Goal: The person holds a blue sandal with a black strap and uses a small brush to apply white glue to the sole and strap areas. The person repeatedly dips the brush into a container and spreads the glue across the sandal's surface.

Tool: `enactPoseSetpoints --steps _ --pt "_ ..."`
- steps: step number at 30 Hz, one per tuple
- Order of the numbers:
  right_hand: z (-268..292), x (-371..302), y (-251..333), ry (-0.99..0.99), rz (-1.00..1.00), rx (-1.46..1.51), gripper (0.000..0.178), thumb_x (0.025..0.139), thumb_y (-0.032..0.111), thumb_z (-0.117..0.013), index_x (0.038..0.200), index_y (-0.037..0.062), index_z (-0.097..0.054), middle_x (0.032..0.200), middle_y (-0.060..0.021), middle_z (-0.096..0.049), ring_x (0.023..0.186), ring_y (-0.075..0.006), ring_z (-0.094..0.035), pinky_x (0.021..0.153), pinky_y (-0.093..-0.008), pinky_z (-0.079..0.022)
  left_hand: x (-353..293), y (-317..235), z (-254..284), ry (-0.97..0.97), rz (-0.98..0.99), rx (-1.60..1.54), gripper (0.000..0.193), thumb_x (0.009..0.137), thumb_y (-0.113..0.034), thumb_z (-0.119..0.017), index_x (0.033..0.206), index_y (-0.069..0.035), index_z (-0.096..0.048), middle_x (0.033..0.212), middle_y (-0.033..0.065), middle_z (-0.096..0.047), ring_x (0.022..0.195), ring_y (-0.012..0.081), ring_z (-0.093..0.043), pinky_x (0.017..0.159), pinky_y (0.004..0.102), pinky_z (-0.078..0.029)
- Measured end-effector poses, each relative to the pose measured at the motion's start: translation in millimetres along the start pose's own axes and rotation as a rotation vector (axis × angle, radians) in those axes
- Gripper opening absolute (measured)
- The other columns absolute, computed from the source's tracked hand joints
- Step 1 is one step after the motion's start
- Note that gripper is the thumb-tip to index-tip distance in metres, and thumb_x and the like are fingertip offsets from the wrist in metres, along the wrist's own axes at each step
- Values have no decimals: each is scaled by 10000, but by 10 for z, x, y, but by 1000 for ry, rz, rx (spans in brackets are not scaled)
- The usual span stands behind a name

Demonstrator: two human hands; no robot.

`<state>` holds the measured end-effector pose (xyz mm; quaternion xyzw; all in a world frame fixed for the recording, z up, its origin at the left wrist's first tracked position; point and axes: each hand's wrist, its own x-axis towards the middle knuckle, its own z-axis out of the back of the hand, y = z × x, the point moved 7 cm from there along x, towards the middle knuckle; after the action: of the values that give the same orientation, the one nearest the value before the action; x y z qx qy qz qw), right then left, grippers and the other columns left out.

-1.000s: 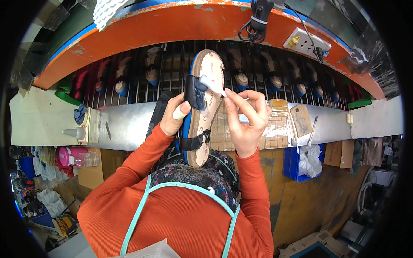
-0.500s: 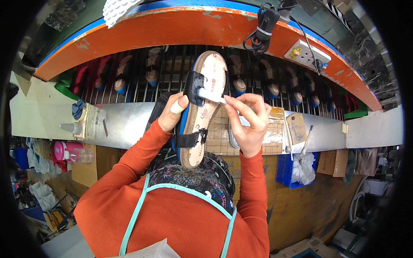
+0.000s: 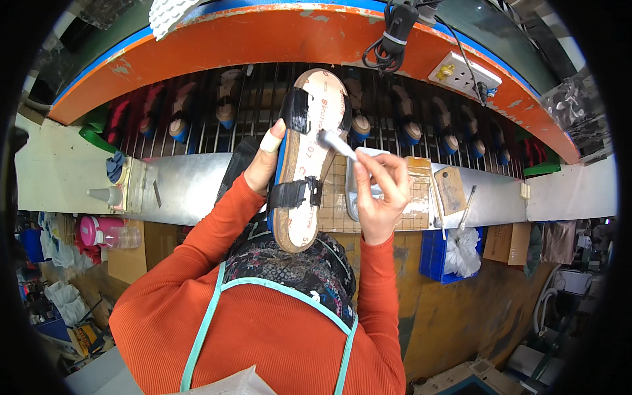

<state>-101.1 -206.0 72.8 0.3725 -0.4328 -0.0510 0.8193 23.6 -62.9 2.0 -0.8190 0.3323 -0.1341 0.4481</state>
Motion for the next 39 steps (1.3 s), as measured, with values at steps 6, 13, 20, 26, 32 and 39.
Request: enactPoseSetpoints --steps 6,13,20,26,32,39 --pt "-109 -306 54 161 -203 270 193 818 10 -721 1010 21 -741 919 -53 -588 706 -84 -520 588 -210 -436 -44 15 112 -61 8 34 631 943 -575 -491 1131 16 -609 940 93 -676 796 128 -651 741 261 -531" --pt "-188 -209 127 60 -134 36 215 807 31 -739 1019 67 -749 937 -36 -584 684 -76 -528 670 -242 -408 -143 -1 168 -104 -48 295 682 944 -607 -438 1076 34 -632 894 104 -679 792 143 -651 744 271 -526" --pt "-195 -102 246 -72 106 -189 260 763 88 -779 1017 140 -761 934 -1 -606 694 -90 -548 764 -268 -312 -171 -72 192 -67 -62 358 720 927 -624 -448 1167 41 -586 1002 118 -667 863 143 -642 785 271 -511" --pt "-238 -180 169 38 32 -26 240 756 69 -777 990 120 -761 887 -10 -612 704 -97 -553 742 -267 -323 -142 -114 235 -94 -78 279 637 908 -594 -544 1032 25 -631 894 46 -629 797 89 -566 727 242 -464" --pt "-225 -297 117 142 -45 34 216 763 50 -766 975 93 -759 875 -12 -610 676 -100 -549 683 -249 -350 -68 -138 269 -89 -109 357 695 937 -601 -453 1162 42 -588 986 124 -673 832 152 -658 750 279 -531" --pt "-177 -311 38 260 -126 118 208 765 45 -760 969 86 -759 869 -15 -612 658 -104 -528 687 -255 -368 14 -156 262 -109 -88 245 632 901 -586 -565 1050 24 -639 899 50 -644 791 83 -586 730 235 -478"
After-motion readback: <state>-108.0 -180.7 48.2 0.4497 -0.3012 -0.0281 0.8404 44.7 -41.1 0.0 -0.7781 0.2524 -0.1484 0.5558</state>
